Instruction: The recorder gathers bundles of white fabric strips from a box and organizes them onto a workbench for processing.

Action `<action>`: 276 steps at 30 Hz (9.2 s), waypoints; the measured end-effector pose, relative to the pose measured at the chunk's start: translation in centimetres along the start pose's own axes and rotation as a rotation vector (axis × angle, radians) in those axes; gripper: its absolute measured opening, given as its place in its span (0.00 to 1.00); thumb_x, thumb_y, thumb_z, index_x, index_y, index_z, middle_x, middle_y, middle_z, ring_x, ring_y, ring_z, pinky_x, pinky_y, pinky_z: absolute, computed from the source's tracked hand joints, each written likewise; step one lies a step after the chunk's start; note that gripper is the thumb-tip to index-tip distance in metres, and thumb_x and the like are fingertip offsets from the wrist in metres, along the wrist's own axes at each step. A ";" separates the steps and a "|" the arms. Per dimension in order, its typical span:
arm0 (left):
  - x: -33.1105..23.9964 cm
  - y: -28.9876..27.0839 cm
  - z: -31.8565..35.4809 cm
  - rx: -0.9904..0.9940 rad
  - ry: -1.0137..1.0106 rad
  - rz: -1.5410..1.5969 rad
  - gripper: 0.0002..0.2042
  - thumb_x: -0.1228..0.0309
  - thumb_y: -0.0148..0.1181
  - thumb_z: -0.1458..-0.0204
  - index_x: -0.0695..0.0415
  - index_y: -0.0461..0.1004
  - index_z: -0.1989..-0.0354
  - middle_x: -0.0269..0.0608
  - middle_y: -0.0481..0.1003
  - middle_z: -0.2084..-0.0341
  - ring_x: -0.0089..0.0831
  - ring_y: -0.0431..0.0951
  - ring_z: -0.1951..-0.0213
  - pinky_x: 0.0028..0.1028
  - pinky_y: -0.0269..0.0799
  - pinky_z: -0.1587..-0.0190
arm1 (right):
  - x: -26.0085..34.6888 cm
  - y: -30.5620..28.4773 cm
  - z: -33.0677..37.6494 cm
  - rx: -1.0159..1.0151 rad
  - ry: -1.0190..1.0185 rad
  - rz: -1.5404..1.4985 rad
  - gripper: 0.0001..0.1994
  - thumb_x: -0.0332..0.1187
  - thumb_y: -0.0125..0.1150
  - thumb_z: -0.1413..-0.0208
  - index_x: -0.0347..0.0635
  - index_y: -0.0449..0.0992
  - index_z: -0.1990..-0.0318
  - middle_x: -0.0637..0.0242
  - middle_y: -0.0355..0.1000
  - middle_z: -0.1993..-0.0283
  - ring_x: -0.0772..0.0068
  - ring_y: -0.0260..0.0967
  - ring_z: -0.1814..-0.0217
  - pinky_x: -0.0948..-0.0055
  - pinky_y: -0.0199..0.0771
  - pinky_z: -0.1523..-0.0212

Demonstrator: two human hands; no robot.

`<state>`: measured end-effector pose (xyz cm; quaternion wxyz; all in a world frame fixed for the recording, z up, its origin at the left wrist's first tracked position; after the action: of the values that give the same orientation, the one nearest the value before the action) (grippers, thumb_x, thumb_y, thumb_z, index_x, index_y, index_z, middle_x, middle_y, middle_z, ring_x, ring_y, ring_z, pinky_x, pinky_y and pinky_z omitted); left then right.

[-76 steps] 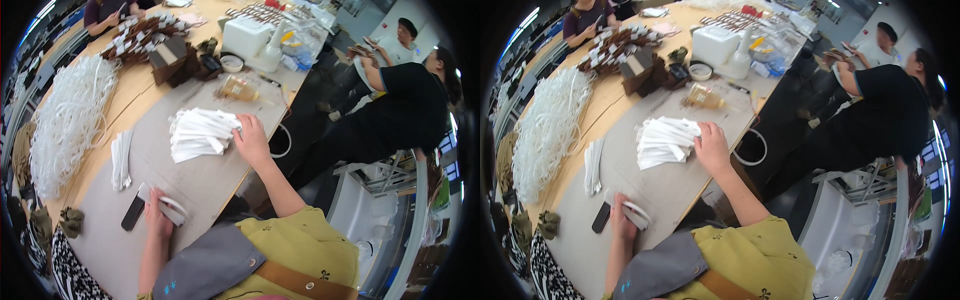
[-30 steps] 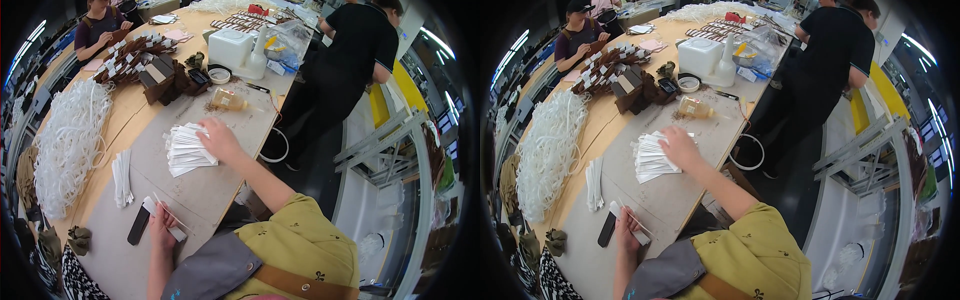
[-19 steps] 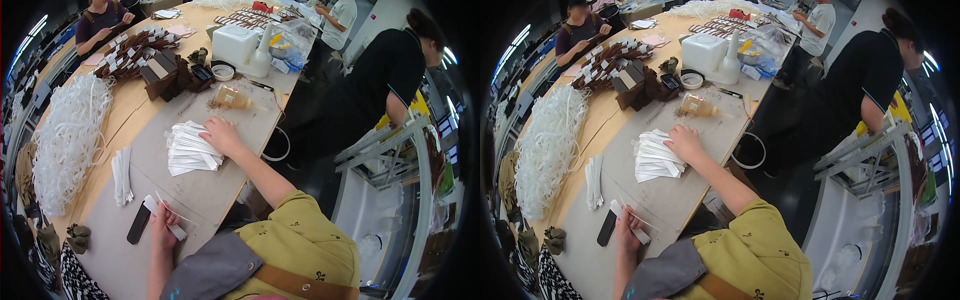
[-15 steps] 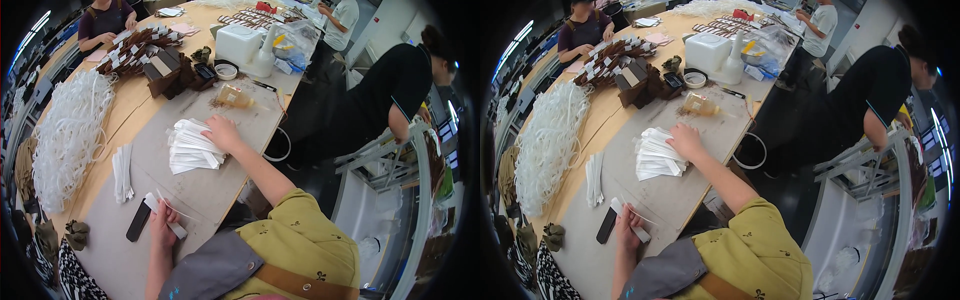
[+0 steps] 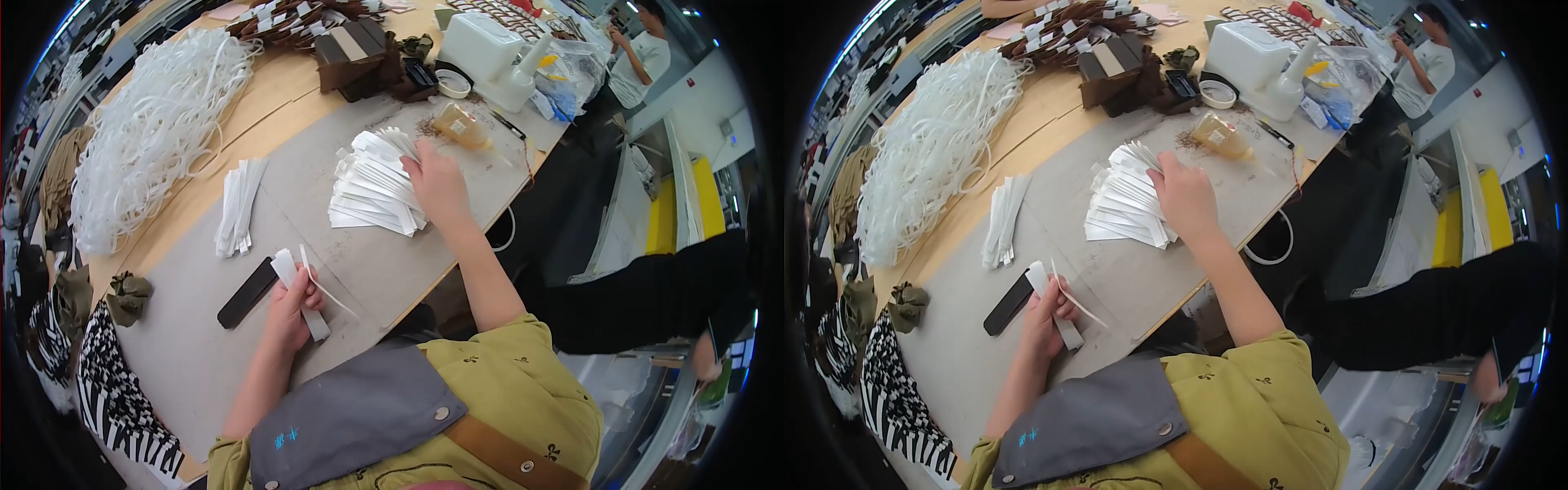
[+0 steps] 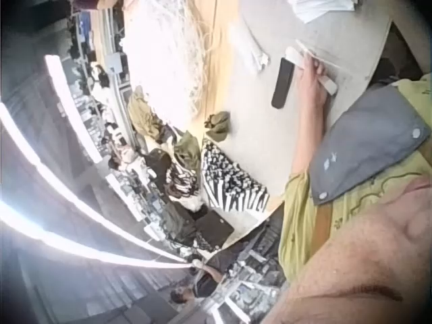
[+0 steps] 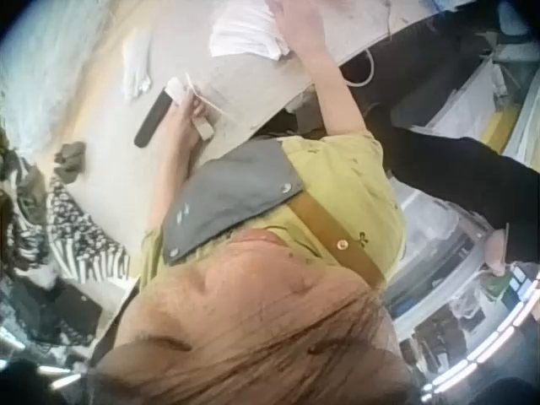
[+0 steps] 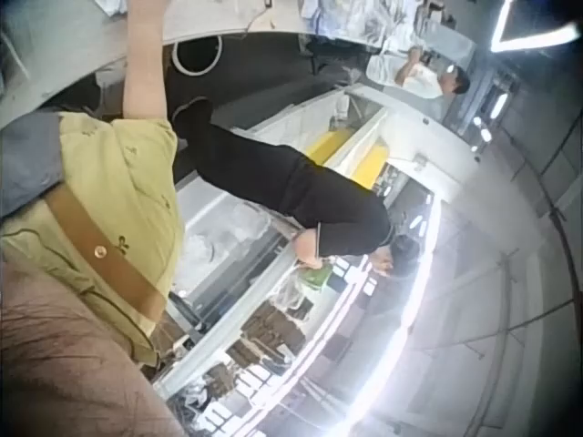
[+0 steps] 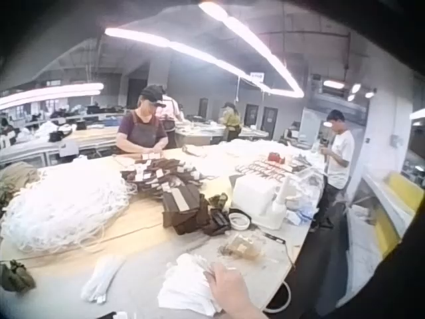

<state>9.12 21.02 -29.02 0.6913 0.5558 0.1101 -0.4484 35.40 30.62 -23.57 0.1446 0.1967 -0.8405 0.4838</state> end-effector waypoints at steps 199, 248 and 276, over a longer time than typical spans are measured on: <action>-0.2 -0.5 0.8 -0.041 0.094 -0.177 0.12 0.69 0.65 0.51 0.55 0.70 0.61 0.27 0.70 0.73 0.15 0.65 0.74 0.19 0.60 0.73 | 9.9 4.4 11.7 0.842 0.390 -1.052 0.17 0.46 0.44 0.36 0.39 0.66 0.62 0.71 0.62 0.72 0.80 0.56 0.70 0.78 0.61 0.67; 0.3 -0.7 0.7 -0.181 0.096 -0.178 0.07 0.70 0.63 0.49 0.53 0.70 0.65 0.28 0.70 0.75 0.17 0.65 0.74 0.19 0.60 0.72 | 10.6 3.9 11.6 0.730 0.283 -1.045 0.19 0.42 0.40 0.34 0.35 0.69 0.49 0.63 0.71 0.66 0.76 0.65 0.64 0.76 0.66 0.60; -1.6 0.7 1.1 0.042 0.135 -0.331 0.13 0.68 0.48 0.39 0.59 0.65 0.48 0.36 0.71 0.60 0.25 0.71 0.56 0.26 0.68 0.53 | 10.4 2.8 10.6 0.339 0.005 -0.954 0.23 0.45 0.45 0.38 0.43 0.65 0.41 0.55 0.53 0.35 0.52 0.55 0.38 0.58 0.52 0.38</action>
<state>8.33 20.84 -27.05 0.5875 0.5731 0.2368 -0.5199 24.37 20.63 -26.39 0.3177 0.5781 -0.5664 0.4940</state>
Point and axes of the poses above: each hand's wrist, its own z-axis away from the middle knuckle, its own y-axis out of the palm, x = y × z, the point moved 2 cm from there along -z, towards the middle knuckle
